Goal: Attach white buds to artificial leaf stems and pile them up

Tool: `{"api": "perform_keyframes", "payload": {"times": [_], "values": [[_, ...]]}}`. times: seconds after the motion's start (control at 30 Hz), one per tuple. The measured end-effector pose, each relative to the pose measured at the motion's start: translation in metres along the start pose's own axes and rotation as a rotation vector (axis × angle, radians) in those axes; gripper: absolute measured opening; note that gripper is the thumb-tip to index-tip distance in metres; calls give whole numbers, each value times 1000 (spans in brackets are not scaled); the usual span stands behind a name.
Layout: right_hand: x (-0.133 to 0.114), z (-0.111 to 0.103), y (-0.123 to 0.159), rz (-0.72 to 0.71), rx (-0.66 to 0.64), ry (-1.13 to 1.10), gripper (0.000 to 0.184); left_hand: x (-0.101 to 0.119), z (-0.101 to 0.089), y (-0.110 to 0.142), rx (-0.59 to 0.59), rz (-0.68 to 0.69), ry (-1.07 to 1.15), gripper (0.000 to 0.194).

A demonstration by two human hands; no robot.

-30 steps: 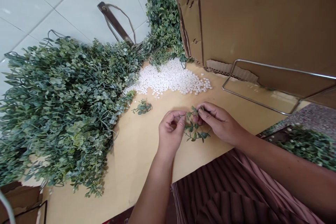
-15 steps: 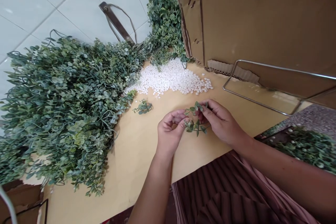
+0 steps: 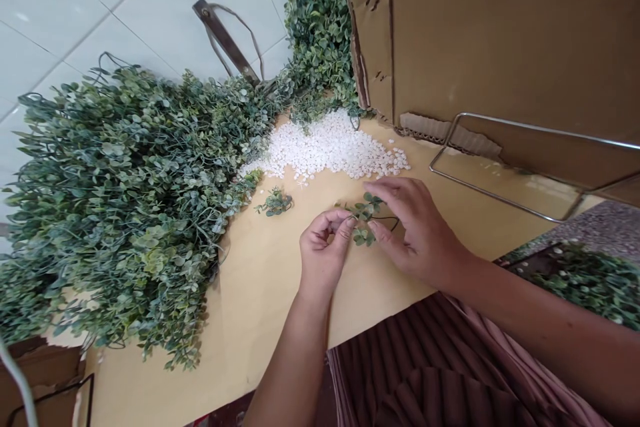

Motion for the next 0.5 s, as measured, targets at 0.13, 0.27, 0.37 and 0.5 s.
{"api": "perform_keyframes", "payload": {"times": [0.13,0.27,0.37,0.5], "values": [[2,0,-10,-48,-199,35,19,0,-2,-4,-24,-32,49,21],[8,6,-15,-38,-252,18,17,-1,-7,-9,-29,-93,83,23],[13,13,-16,-21,-281,-54,14,-2,-9,-12,-54,-137,76,24],[17,20,-16,16,-308,-114,14,-3,-18,-20,-67,-150,-29,22]]}}
Point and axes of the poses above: each hand's wrist, its own y-axis away from the middle knuckle, its own z-axis out of the palm, x = y × z, the point moved 1 cm from there along -y, towards the middle knuckle, and after that the axes turned 11 degrees about -x, right-handed, at the moved point
